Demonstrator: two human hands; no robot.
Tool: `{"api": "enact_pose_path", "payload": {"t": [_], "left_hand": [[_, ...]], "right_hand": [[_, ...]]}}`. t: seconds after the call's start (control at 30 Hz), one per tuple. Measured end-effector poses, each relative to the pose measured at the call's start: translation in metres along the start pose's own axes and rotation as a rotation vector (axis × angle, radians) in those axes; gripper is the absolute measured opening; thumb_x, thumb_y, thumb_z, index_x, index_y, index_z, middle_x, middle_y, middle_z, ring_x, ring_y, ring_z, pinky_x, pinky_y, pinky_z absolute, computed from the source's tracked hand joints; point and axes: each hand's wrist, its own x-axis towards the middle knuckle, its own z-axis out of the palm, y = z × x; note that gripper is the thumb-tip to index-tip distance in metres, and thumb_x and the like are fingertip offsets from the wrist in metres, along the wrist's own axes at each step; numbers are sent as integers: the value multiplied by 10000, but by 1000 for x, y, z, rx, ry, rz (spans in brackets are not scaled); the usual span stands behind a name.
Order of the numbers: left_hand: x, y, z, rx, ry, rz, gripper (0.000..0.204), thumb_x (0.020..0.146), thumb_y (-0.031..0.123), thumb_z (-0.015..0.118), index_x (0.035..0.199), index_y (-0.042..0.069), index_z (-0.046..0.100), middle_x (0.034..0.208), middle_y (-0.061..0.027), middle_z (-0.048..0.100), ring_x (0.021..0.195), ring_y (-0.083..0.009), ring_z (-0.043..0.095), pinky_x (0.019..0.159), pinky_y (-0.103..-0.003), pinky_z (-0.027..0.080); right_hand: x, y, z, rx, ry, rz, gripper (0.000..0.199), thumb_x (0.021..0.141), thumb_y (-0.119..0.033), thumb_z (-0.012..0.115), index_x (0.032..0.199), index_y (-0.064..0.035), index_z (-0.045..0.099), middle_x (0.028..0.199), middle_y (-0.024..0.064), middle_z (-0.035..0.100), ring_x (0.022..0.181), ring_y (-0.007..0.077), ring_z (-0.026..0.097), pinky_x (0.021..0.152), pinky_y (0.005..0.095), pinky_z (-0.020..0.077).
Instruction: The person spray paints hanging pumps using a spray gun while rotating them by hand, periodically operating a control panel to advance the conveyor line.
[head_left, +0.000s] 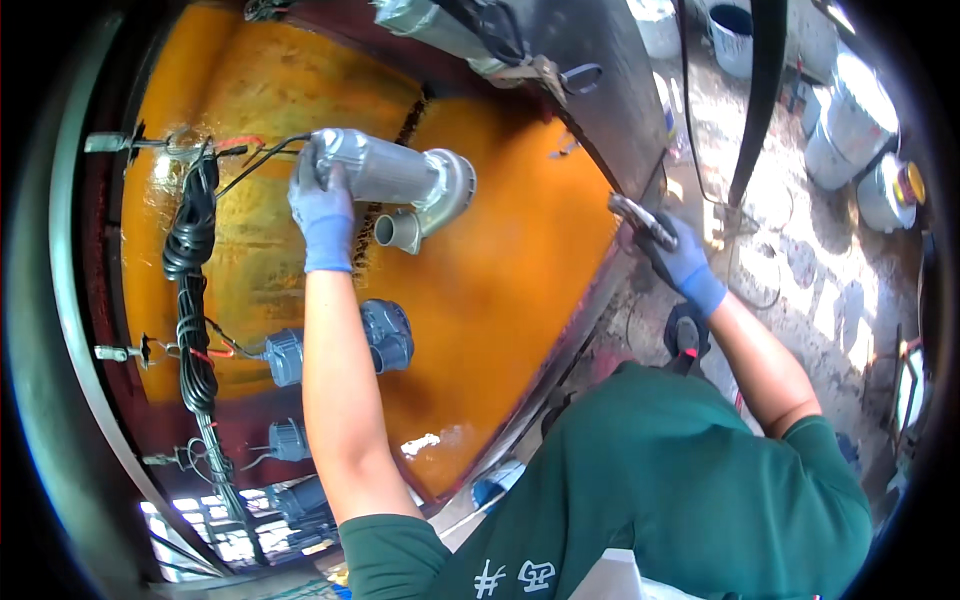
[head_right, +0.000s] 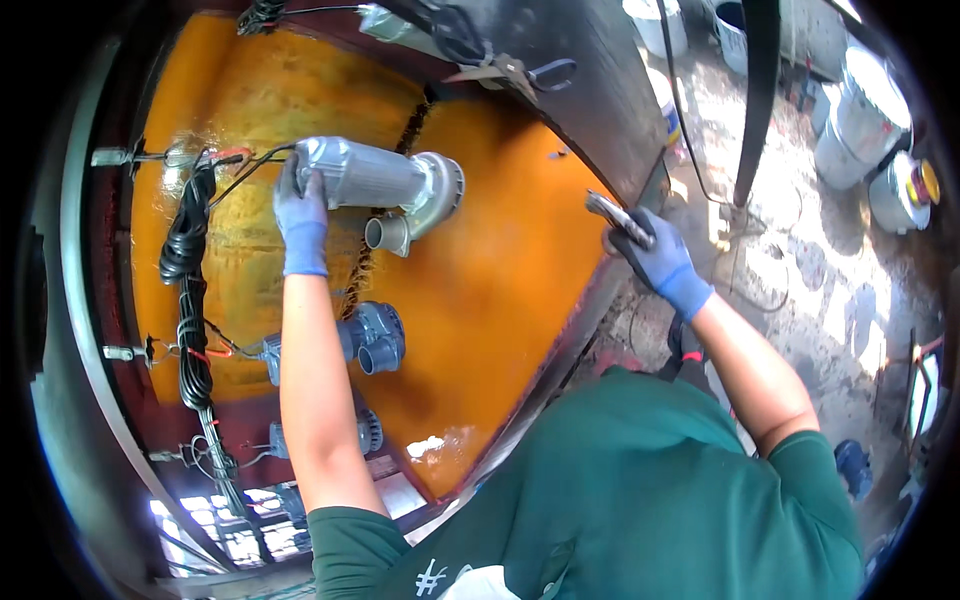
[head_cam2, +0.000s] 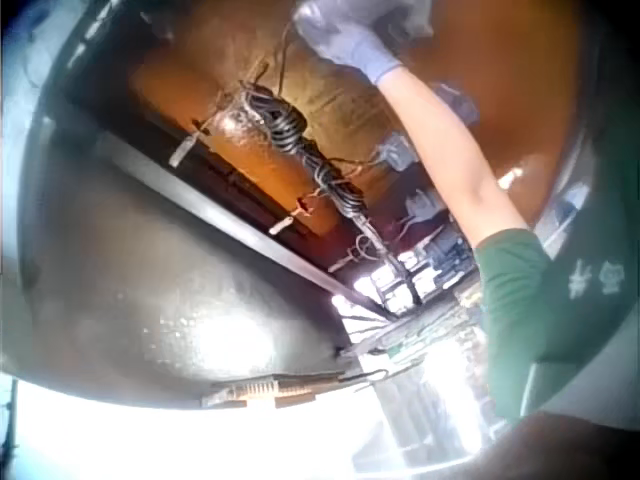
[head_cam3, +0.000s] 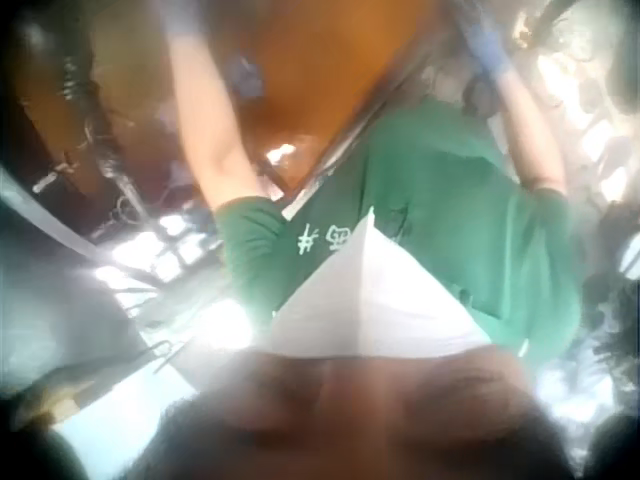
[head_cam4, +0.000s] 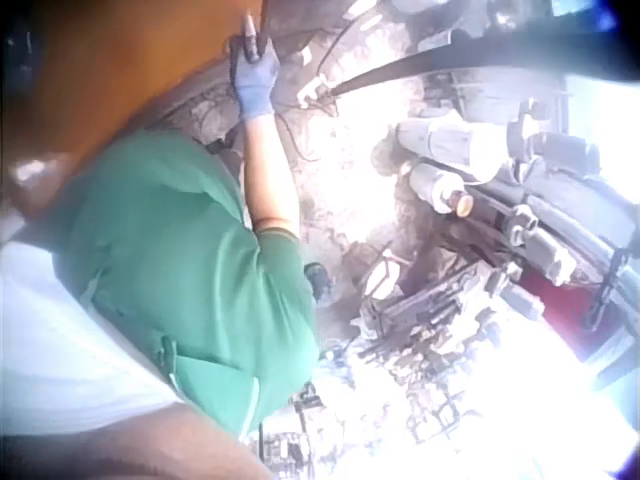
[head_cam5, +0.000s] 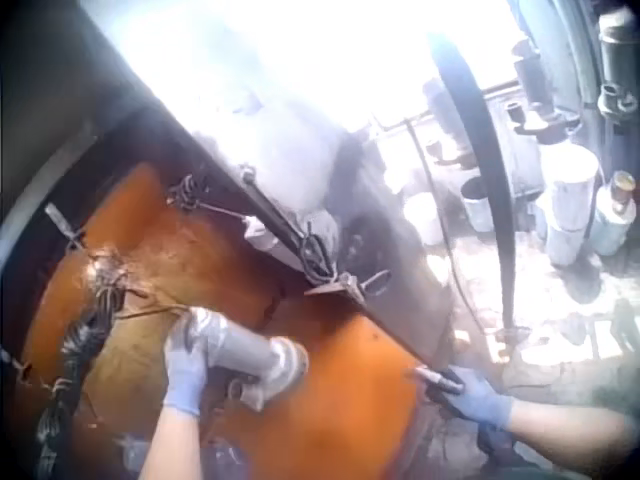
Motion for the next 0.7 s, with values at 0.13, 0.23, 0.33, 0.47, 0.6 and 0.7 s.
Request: {"api": "enact_pose_path", "payload": {"t": [0.13, 0.23, 0.33, 0.47, 0.6, 0.7], "left_hand": [[20, 6, 15, 357, -159, -185, 610, 942, 402, 690, 1514, 206, 603, 1598, -142, 520, 1383, -388, 534, 1177, -471, 432], [19, 11, 23, 355, -124, -130, 575, 933, 344, 729, 1473, 166, 638, 1525, -179, 578, 1372, -382, 543, 1156, -471, 446], [11, 9, 22, 313, -79, -35, 533, 935, 269, 739, 1443, 130, 658, 1466, -203, 614, 1349, -384, 565, 1141, -477, 454], [5, -6, 13, 262, -1, 58, 509, 946, 222, 739, 1427, 75, 664, 1312, -202, 659, 1203, -352, 641, 1060, -437, 502], [-2, -3, 11, 174, -38, 27, 469, 947, 219, 738, 1383, 57, 683, 1288, -189, 662, 1202, -342, 640, 1054, -428, 501], [-7, -7, 7, 85, -31, 14, 432, 952, 166, 725, 1360, 29, 684, 1305, -183, 658, 1212, -329, 637, 1071, -424, 491]], "right_hand": [[8, -19, -15, -18, -322, -144, 251, 938, -266, 746, 1032, -42, 683, 876, 173, 719, 824, 343, 724, 761, 440, 545], [12, -24, -14, -19, -352, -109, 247, 933, -263, 743, 1033, -45, 684, 875, 174, 726, 825, 350, 728, 764, 447, 549], [18, -32, -7, 8, -218, 9, 246, 929, -264, 739, 1021, -44, 679, 869, 175, 728, 826, 358, 727, 762, 449, 551], [19, -40, -15, -13, -335, -40, 260, 928, -284, 744, 966, -43, 653, 854, 177, 722, 826, 370, 721, 752, 451, 550], [26, -45, -19, -59, -227, -40, 272, 925, -306, 751, 954, -57, 649, 846, 173, 720, 840, 373, 719, 766, 468, 547], [30, -44, -23, 4, -152, -25, 271, 927, -312, 750, 962, -62, 650, 850, 176, 719, 851, 380, 719, 777, 486, 544]]}}
